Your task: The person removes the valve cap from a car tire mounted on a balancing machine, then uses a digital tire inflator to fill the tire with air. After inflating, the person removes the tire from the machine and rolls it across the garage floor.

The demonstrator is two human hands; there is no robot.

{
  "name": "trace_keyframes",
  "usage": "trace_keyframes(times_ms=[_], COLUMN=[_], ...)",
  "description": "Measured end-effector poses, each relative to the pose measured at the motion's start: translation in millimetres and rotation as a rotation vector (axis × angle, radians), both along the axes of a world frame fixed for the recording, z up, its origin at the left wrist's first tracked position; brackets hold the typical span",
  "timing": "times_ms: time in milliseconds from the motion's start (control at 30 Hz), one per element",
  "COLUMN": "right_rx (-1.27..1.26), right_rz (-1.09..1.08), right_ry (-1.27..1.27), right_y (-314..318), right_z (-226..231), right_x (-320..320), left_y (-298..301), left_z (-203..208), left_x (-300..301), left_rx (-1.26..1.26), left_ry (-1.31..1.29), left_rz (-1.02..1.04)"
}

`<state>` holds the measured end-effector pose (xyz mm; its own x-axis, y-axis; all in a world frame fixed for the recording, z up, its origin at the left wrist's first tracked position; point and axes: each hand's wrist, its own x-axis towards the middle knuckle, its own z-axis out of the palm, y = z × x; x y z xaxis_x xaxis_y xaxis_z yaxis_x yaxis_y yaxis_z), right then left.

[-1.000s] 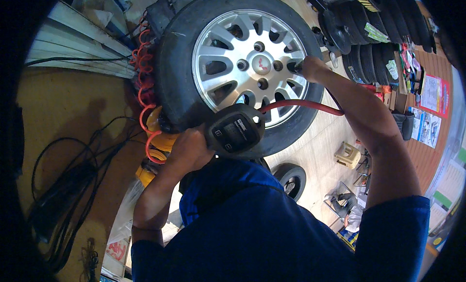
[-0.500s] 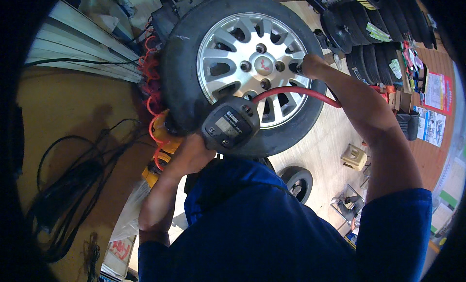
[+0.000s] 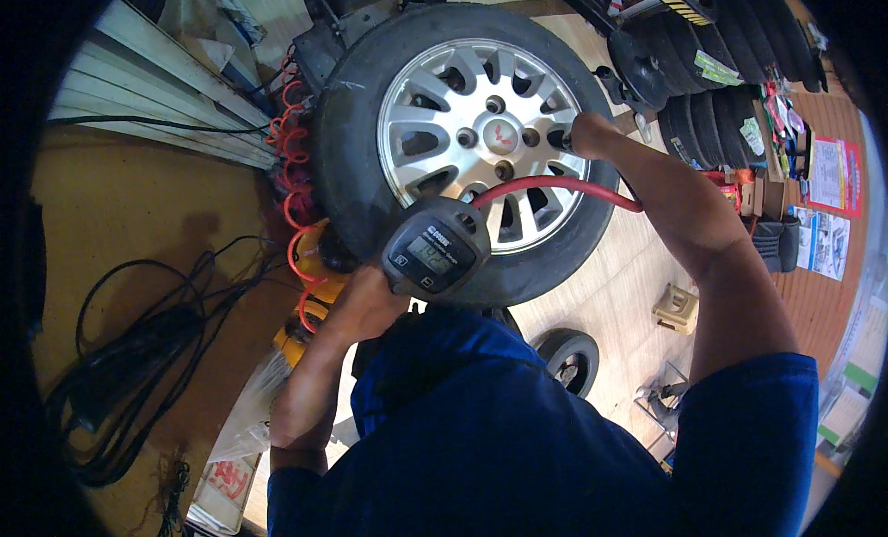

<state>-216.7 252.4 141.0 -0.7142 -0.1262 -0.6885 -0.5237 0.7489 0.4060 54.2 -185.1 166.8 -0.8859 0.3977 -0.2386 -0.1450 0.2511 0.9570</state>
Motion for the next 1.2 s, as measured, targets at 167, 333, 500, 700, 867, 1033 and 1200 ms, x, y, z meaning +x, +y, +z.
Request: trace_keyframes(times_ms=[167, 333, 500, 700, 867, 1033, 1200], right_rx=[0.027, -0.037, -0.004, 0.051, 0.009, 0.114, -0.012], right_rz=[-0.061, -0.268, -0.276, -0.285, -0.288, -0.119, -0.326], right_ry=[0.018, 0.112, -0.013, -0.042, 0.013, -0.051, 0.059], right_y=[-9, -22, -29, -28, -23, -31, -15], right_z=[8, 17, 27, 23, 18, 23, 18], right_x=[4, 10, 8, 5, 4, 5, 7], left_y=[7, 13, 13, 15, 14, 13, 11], left_z=[-20, -38, -37, -28, -25, -20, -11], left_x=[1, 7, 4, 3, 3, 2, 0], left_rx=[-0.31, -0.39, -0.388, -0.394, -0.376, -0.38, -0.36], left_ry=[-0.049, 0.059, 0.017, 0.066, 0.081, 0.118, 0.159], left_rz=[-0.026, 0.002, -0.03, -0.007, -0.007, 0.022, 0.029])
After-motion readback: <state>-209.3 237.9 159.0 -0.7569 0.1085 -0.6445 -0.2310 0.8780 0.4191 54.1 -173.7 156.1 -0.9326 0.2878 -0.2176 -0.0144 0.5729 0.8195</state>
